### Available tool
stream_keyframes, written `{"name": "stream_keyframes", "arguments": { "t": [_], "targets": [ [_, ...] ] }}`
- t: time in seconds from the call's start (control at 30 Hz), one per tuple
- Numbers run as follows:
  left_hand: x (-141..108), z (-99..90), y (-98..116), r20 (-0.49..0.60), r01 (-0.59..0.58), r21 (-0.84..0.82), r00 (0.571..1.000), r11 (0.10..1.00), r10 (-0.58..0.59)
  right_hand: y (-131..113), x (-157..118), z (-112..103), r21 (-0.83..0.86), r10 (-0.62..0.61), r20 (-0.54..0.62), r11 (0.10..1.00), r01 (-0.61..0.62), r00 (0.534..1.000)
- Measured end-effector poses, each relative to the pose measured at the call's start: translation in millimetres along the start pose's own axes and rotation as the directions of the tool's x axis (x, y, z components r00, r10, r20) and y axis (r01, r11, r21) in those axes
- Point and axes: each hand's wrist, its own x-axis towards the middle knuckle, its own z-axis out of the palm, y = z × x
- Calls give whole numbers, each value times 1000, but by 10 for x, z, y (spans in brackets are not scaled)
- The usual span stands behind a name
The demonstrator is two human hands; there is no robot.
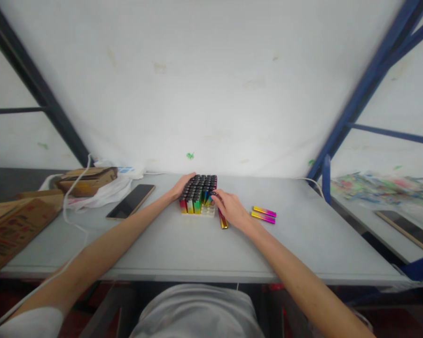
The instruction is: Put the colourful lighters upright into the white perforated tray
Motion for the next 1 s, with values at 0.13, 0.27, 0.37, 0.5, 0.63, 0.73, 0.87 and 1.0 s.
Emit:
{"name": "stream_keyframes", "arguments": {
  "t": [0.13,0.27,0.37,0.5,0.63,0.73,0.87,1.0],
  "targets": [
    [14,6,-29,-6,-2,-24,1000,1000,2,21,6,24,-85,-83,37,993,86,996],
    [31,10,-44,0,32,-9,999,999,-32,43,13,57,-109,-98,17,989,100,995],
    [34,10,-42,2,32,0,999,999,-32,52,33,55,-109,-79,-5,991,78,997],
    [30,7,-43,6,13,-12,1000,1000,-13,40,61,39,-123,-74,0,990,73,997],
    [35,0,-63,2,-11,0,1000,1000,11,5,67,55,-153,-78,38,985,83,996],
    [43,-2,-83,3,-1,0,1000,1000,1,-9,70,70,-207,-69,52,975,78,996],
    [49,-3,-101,-1,1,-10,1000,1000,-1,-46,90,58,-308,-37,80,949,60,996],
    [54,-5,-113,-9,12,6,1000,1000,-12,-146,102,16,-418,16,140,908,44,990]
  ]
}}
